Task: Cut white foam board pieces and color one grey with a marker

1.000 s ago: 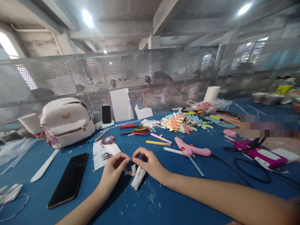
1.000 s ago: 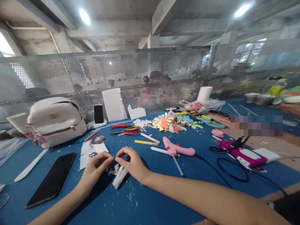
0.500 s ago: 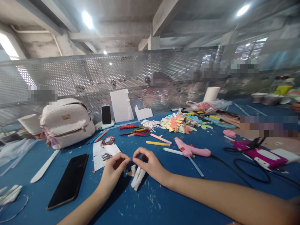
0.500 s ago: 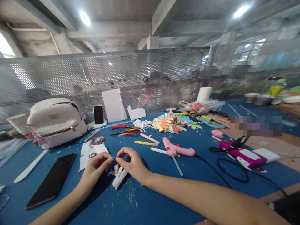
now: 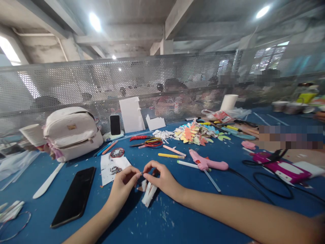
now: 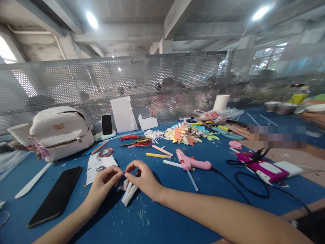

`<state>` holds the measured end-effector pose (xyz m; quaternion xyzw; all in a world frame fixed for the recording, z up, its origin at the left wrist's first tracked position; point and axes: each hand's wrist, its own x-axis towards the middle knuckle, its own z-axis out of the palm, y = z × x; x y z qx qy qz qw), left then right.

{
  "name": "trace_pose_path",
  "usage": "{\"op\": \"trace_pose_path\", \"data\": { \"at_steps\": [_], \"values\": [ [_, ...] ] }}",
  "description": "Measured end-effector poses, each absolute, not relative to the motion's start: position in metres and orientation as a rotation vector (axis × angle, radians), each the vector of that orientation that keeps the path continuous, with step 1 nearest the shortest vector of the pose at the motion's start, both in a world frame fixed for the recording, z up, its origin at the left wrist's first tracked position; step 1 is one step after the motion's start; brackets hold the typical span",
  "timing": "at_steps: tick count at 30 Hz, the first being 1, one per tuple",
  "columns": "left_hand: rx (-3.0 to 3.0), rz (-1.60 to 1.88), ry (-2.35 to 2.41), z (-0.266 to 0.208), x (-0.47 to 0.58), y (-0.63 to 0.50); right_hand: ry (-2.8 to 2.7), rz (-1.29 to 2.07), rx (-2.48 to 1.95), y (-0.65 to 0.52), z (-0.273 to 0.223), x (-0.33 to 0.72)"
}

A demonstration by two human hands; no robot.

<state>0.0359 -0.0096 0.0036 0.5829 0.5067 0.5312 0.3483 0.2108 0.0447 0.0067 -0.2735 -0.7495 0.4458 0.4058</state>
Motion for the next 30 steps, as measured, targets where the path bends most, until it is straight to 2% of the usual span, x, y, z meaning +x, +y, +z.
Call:
{"op": "trace_pose_path", "data": {
  "at_steps": [30],
  "values": [
    [1.509, 1.369, 1.279, 0.0000, 0.0346, -0.0093, -1.884, 1.146, -0.685, 0.0464, 0.0067, 0.2105]
  ]
}}
